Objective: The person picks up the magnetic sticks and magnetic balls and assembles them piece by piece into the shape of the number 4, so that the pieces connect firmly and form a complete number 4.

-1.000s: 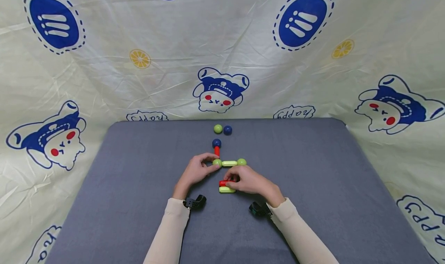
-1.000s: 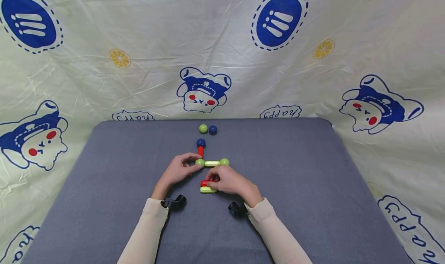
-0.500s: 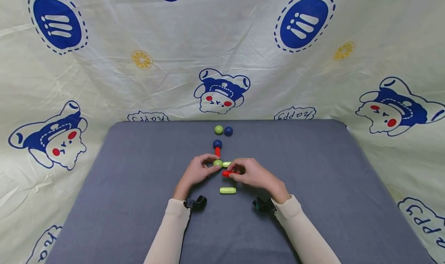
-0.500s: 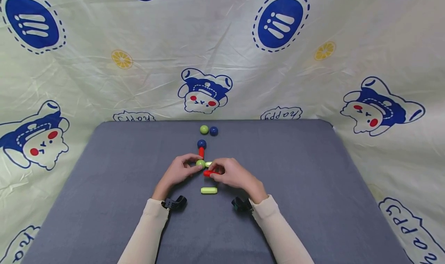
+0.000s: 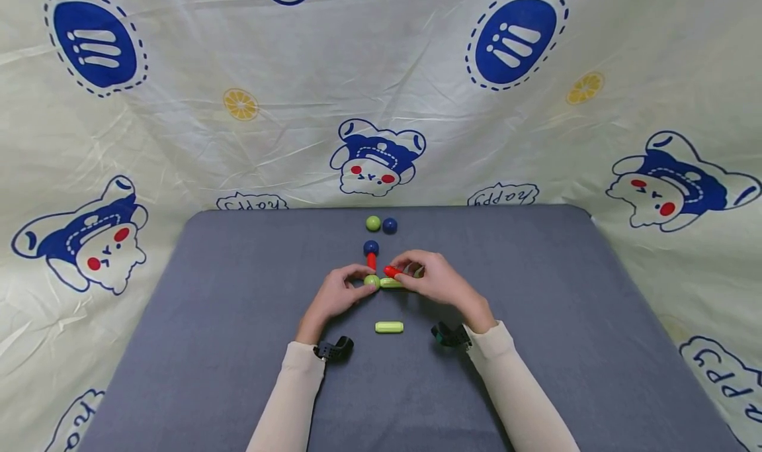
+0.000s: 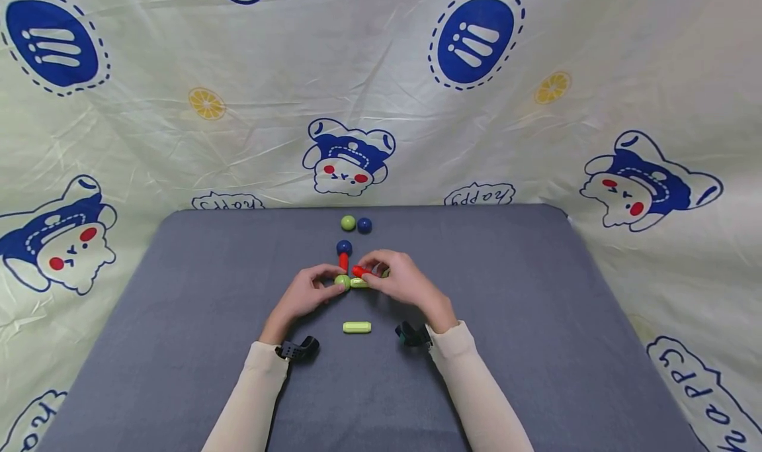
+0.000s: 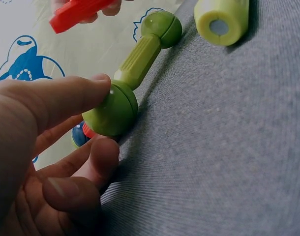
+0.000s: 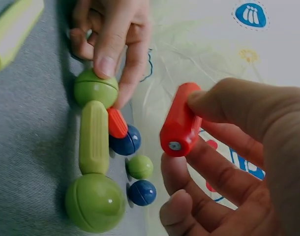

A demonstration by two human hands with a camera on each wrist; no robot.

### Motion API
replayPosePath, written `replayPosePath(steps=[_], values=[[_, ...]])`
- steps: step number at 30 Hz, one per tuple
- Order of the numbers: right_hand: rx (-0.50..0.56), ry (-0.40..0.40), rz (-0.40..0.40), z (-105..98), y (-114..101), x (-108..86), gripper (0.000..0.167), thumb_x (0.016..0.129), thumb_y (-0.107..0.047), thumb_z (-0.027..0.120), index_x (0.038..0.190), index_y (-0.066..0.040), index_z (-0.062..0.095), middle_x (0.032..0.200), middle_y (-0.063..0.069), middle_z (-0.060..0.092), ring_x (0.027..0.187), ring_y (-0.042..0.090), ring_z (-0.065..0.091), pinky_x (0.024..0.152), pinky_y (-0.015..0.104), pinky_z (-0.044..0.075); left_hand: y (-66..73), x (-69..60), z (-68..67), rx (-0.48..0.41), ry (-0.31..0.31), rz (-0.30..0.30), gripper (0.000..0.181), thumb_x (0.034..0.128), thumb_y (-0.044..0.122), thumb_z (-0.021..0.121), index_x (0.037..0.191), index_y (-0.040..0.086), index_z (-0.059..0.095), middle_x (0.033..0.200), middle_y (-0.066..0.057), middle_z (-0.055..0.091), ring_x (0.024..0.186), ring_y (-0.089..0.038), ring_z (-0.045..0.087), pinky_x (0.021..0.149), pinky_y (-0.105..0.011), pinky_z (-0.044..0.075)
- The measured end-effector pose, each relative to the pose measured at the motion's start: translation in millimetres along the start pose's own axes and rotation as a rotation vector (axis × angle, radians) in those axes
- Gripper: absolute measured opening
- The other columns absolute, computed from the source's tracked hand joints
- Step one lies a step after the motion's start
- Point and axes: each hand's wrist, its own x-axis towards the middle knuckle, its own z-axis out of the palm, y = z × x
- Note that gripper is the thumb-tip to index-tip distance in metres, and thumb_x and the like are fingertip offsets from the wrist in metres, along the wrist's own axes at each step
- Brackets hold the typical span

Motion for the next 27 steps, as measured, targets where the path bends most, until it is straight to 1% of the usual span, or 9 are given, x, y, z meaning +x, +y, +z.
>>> replayPosePath(steps=[6,12,18,24,27], values=[[0.063,0.102,0.056,-6.3,4.8,6.0,0.020,0.098,-0.018,0.071,0.117,-0.012,0.073,0.106,0.007,0.073,0.088,0.020,0.066,0.079,0.037,0.055,-0.5,-0.1,-0.4,0.000,0.006,0.001,0.031,0.0928,0.022,0.079,0.122,0.014,0.074,0.117,-0.010,0.073,0.056,-0.011,0.058,0.057,-0.026,0.052],[0.074,0.188,0.106,-6.6,17.9,5.1,0.024,0.098,-0.019,0.072,0.121,-0.011,0.071,0.110,0.010,0.072,0.092,0.023,0.068,0.079,0.035,0.056,1.4,-0.8,-0.6,0.005,-0.002,-0.008,0.031,0.0931,0.023,0.079,0.122,0.015,0.073,0.117,-0.009,0.073,0.057,-0.010,0.058,0.057,-0.026,0.051],[0.106,0.252,0.097,-6.8,32.5,5.1,0.025,0.099,-0.018,0.070,0.122,-0.008,0.070,0.110,0.013,0.071,0.093,0.026,0.069,0.076,0.031,0.056,2.2,-1.5,-0.5,0.009,-0.001,-0.011,0.030,0.0936,0.022,0.078,0.123,0.015,0.073,0.118,-0.009,0.073,0.057,-0.010,0.057,0.056,-0.025,0.049],[0.135,0.286,0.099,-5.1,45.1,5.8,0.027,0.100,-0.016,0.069,0.124,-0.005,0.068,0.111,0.017,0.071,0.091,0.028,0.069,0.071,0.026,0.054,1.4,-1.4,-0.2,-0.002,0.005,0.002,0.031,0.0930,0.021,0.079,0.122,0.014,0.073,0.117,-0.010,0.073,0.056,-0.009,0.056,0.056,-0.024,0.048],[0.143,0.303,0.092,-2.8,49.9,5.9,0.028,0.100,-0.015,0.069,0.126,-0.004,0.067,0.112,0.019,0.071,0.092,0.030,0.070,0.071,0.025,0.053,1.1,-1.6,-0.4,-0.005,0.004,0.005,0.031,0.0927,0.021,0.079,0.122,0.014,0.073,0.117,-0.010,0.073,0.055,-0.009,0.056,0.056,-0.024,0.048]])
